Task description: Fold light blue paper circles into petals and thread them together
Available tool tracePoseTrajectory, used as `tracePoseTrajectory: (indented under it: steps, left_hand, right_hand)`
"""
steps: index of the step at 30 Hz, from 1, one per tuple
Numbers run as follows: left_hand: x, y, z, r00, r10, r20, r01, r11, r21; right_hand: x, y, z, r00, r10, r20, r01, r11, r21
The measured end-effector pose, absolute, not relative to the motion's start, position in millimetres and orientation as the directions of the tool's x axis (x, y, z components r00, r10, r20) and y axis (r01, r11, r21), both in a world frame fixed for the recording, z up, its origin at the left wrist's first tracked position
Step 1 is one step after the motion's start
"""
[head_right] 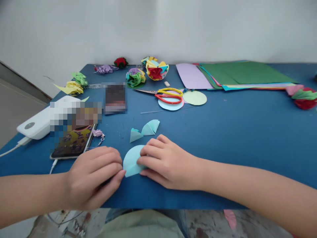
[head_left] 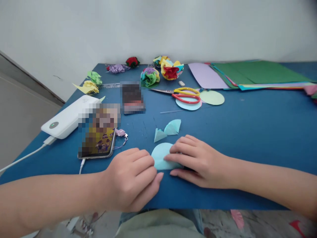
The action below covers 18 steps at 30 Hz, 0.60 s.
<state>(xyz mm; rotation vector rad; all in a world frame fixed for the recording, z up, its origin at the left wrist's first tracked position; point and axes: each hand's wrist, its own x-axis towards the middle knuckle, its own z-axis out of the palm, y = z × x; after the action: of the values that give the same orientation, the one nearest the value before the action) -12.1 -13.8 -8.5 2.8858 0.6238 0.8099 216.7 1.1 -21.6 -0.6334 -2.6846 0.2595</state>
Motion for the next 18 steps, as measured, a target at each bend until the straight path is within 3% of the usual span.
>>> tracePoseTrajectory:
  steps: [3, 6, 9, 11, 14, 18]
  left_hand:
    - [-11, -12, -6, 0.678, 0.548, 0.49, 0.411, -0.835, 0.365]
    - [-10, -10, -1, 0.594, 0.703, 0.39, 0.445, -0.692, 0.568]
    - [-8, -6, 2, 0.592, 0.787, 0.177, 0.392, -0.472, 0.789]
    - [-7, -4, 3, 0.66, 0.751, -0.025, 0.349, -0.276, 0.896]
    - [-6, -1, 3, 0.703, 0.679, -0.21, 0.338, -0.06, 0.939]
    - [-2, -2, 1, 0.55, 0.812, -0.194, 0.293, 0.029, 0.956]
  right_hand:
    - [217, -1, -20, -0.836, 0.41, 0.365, 0.35, 0.911, -0.219]
    - [219, -4, -17, -0.827, 0.264, 0.497, 0.27, 0.961, -0.061]
    - [222, -5, -16, -0.834, 0.084, 0.546, 0.18, 0.976, 0.125]
    - [222, -5, -15, -0.828, -0.019, 0.561, 0.144, 0.959, 0.245]
    - [221, -4, -15, -0.808, -0.072, 0.585, 0.16, 0.928, 0.336]
    - [219, -1, -14, -0.823, 0.007, 0.568, 0.294, 0.861, 0.415]
